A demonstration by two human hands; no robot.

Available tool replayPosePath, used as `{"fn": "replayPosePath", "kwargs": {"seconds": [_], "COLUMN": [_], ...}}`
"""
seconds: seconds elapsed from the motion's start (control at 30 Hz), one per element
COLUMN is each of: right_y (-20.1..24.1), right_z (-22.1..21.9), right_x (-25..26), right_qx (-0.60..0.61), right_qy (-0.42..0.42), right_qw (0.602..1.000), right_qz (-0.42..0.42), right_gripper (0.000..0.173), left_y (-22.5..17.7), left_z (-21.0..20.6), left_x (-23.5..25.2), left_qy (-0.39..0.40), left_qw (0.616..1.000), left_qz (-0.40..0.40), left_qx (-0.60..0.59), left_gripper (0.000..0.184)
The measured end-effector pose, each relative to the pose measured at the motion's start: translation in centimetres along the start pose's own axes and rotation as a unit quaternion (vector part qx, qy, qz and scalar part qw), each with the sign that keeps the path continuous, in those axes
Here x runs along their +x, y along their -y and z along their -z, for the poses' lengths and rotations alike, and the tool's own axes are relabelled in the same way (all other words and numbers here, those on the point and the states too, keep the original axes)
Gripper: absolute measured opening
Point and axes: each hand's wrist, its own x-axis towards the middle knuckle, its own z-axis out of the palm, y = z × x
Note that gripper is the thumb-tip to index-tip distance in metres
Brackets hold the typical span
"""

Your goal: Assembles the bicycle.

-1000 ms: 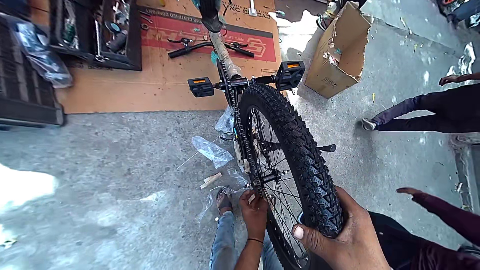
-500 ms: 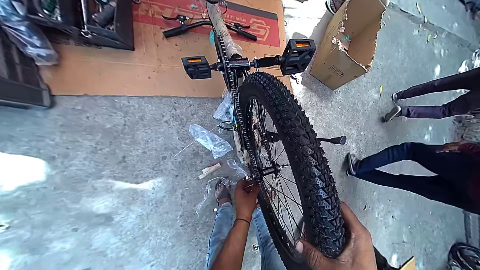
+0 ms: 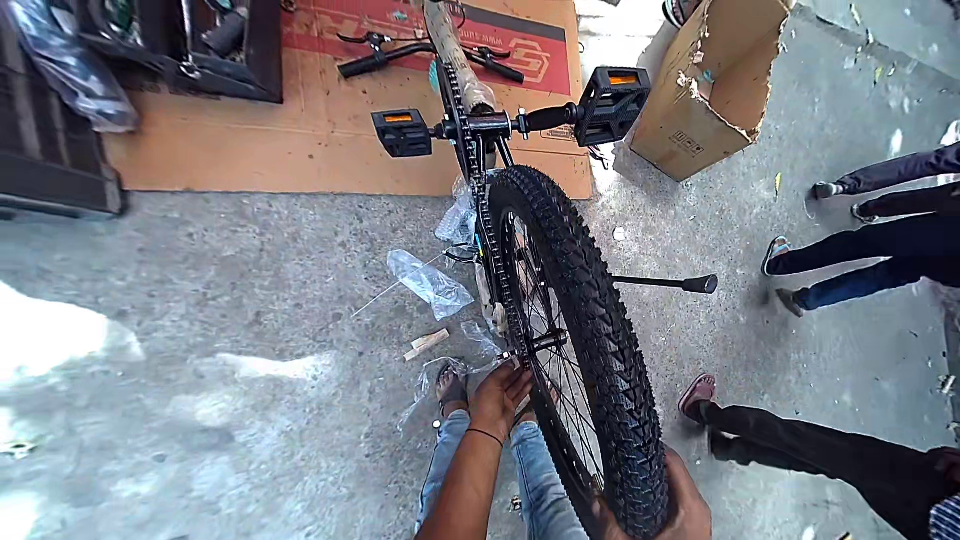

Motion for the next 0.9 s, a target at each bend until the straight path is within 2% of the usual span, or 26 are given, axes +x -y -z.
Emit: {"fn": "replayPosePath", "kwargs": {"seconds": [0.27, 0.43, 0.53, 0.67, 0.83, 0.9], "right_y": [-6.5, -10.6, -11.2, -11.2, -11.7, -11.7], "right_z": [-3.8, -7.0, -7.4, -7.6, -7.7, -7.8], "right_x": [-2.4, -0.4, 1.7, 1.8, 1.8, 1.9], "right_qx": [0.018, 0.029, 0.017, 0.006, 0.015, 0.026], "right_qy": [-0.036, -0.063, -0.059, -0.059, -0.04, -0.025], "right_qw": [0.999, 0.997, 0.998, 0.998, 0.999, 0.999], "right_qz": [-0.006, 0.019, 0.027, 0.022, 0.027, 0.027], "right_gripper": [0.073, 0.073, 0.074, 0.074, 0.072, 0.074], "left_y": [1.1, 0.2, -1.1, -1.0, -0.4, -0.5], "left_z": [0.2, 0.0, -0.7, -0.9, -0.1, -0.7], "left_x": [3.3, 5.5, 6.6, 8.2, 9.6, 9.9], "left_qy": [-0.026, -0.007, -0.023, -0.049, -0.007, -0.009], "left_qw": [0.999, 0.999, 0.992, 0.966, 0.977, 0.974], "left_qz": [-0.021, -0.034, -0.032, -0.056, -0.092, -0.105], "left_qx": [-0.001, 0.027, 0.122, 0.249, 0.19, 0.202], "left_gripper": [0.036, 0.036, 0.04, 0.05, 0.064, 0.062]}}
